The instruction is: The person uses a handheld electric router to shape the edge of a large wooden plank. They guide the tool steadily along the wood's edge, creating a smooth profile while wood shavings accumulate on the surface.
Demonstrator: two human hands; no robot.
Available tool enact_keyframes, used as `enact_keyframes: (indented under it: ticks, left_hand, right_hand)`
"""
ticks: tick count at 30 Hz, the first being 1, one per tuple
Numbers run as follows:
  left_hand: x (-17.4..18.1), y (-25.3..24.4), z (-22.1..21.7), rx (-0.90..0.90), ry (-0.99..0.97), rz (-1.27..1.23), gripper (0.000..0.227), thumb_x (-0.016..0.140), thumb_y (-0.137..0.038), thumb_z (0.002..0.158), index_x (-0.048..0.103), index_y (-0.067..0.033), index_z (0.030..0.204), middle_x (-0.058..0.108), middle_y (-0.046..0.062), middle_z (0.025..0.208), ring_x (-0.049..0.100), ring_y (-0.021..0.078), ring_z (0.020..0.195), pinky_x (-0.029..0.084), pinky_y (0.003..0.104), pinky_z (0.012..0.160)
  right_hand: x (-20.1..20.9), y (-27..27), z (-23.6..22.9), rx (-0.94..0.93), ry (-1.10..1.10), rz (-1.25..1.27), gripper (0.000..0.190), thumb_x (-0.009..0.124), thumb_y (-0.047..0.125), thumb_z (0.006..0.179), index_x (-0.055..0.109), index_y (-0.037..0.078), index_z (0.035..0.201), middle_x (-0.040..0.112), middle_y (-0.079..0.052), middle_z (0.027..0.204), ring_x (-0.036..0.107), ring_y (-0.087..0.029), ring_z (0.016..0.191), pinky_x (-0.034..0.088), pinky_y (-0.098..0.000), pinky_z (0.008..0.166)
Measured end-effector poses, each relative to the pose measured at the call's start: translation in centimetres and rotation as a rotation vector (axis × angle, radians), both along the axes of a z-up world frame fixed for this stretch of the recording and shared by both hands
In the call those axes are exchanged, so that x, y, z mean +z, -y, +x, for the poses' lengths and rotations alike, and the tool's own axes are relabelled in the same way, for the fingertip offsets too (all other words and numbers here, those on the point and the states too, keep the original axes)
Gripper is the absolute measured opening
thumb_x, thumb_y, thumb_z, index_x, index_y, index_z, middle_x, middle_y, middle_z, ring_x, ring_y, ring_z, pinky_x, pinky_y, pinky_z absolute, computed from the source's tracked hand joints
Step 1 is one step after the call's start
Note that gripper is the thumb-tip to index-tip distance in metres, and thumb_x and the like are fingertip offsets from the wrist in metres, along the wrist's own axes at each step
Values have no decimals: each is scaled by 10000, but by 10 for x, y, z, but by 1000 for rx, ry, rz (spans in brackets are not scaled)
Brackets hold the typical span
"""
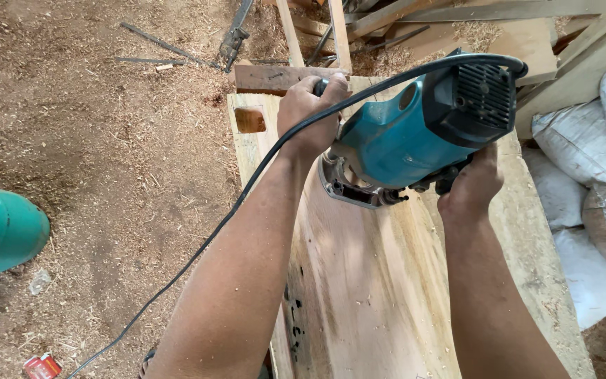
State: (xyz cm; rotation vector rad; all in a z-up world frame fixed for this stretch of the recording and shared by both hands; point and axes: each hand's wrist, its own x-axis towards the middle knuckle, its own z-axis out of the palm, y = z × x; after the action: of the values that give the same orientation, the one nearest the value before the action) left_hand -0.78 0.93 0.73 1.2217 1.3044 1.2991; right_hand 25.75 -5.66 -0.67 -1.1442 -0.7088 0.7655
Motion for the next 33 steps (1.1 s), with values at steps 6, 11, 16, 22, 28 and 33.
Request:
enact_keyframes:
  ticks: [6,11,16,22,28,33]
  left_hand:
    - [-1,0,0,-1,-2,-25,511,564,-538,854,749,-74,748,724,59,631,726,180,643,563,338,662]
    - [-5,-1,0,9,-47,5,520,554,-532,872,736,-62,745,728,71,661,719,189,679,551,350,690]
    - [-10,2,2,25,26,-11,487,581,-540,813,750,-84,782,738,80,673,728,215,690,556,360,687]
    - [-10,2,2,33,-24,-9,523,582,-546,818,739,-49,768,731,94,688,712,230,703,543,368,698]
    - [-3,-3,5,74,27,110,519,600,-530,816,781,-59,937,743,89,756,739,220,758,569,353,731]
    - [-2,-5,6,41,9,40,533,590,-539,804,796,-64,934,754,85,681,754,206,717,570,342,715]
  right_hand:
    - [4,4,-5,-9,45,-38,350,457,250,1075,694,61,1249,663,-6,1015,585,-100,811,466,-255,618]
    - [0,1,-4,-14,10,-2,325,471,229,1078,694,38,1219,675,4,993,646,-86,853,527,-248,689]
    - [-15,1,3,-62,39,-32,306,513,238,1054,745,69,1158,576,24,831,528,-91,684,399,-274,541]
    - [-26,-5,16,-50,-20,16,299,539,247,1097,739,29,1135,619,22,878,599,-76,791,518,-252,687]
    - [-3,-3,20,-57,86,-44,325,599,290,1133,567,93,877,411,17,710,411,-96,558,322,-301,468]
    - [8,4,8,-16,94,-90,280,503,290,1052,617,91,892,555,-5,721,450,-105,491,302,-285,394]
